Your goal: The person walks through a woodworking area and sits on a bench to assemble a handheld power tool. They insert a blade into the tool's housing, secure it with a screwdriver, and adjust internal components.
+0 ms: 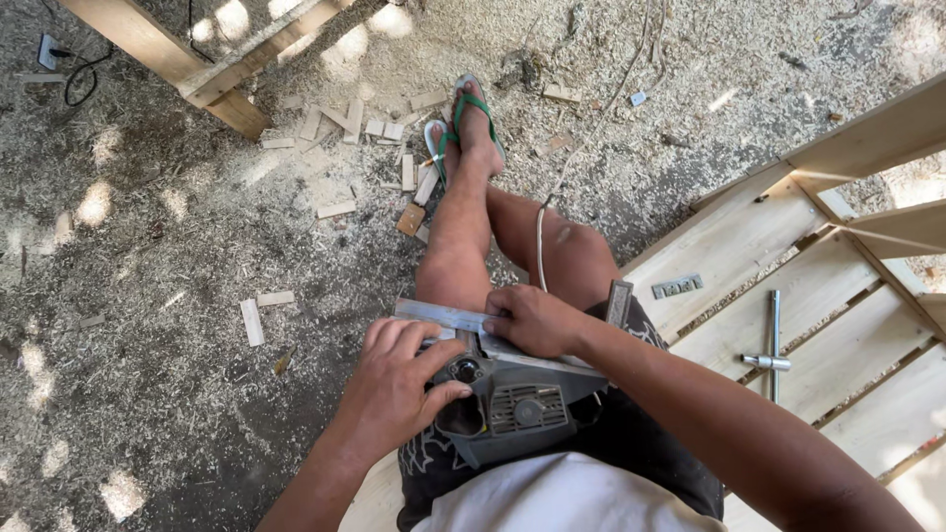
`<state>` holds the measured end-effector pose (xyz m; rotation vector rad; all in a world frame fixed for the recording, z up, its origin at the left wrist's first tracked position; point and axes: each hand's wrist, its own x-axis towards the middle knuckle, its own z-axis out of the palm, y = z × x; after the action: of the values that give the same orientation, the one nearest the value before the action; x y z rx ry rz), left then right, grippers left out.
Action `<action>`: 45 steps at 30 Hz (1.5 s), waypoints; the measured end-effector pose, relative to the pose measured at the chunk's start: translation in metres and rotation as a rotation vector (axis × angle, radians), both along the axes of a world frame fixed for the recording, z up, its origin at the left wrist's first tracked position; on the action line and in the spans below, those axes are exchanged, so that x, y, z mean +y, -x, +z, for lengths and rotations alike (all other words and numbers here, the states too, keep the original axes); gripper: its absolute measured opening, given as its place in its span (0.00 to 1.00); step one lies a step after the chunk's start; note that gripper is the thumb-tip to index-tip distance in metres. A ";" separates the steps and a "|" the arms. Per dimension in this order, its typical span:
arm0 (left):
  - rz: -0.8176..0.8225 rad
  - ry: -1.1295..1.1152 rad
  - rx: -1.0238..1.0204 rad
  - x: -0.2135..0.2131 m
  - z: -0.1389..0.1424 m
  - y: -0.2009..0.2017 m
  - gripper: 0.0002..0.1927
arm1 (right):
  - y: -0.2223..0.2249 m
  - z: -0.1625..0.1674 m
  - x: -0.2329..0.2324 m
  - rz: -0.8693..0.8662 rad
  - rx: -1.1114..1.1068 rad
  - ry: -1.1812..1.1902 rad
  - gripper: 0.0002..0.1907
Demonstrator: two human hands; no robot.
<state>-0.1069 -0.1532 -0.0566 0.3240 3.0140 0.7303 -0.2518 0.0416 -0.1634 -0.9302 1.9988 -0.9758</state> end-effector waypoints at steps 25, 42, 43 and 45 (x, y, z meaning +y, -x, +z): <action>0.030 -0.017 -0.061 0.002 -0.011 0.001 0.25 | -0.005 -0.009 0.001 -0.057 -0.016 0.013 0.11; 0.073 -0.002 -0.208 0.005 -0.007 0.007 0.25 | -0.003 -0.009 0.000 -0.044 -0.059 -0.044 0.13; 0.067 -0.004 -0.197 0.005 -0.007 0.008 0.25 | -0.003 -0.010 0.001 -0.049 -0.057 -0.042 0.13; 0.053 -0.019 -0.169 0.005 -0.006 0.007 0.25 | -0.004 -0.012 0.001 -0.043 -0.033 -0.040 0.12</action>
<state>-0.1143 -0.1485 -0.0626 0.1729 2.8677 0.7489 -0.2481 0.0429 -0.1756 -0.8476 2.0105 -0.9651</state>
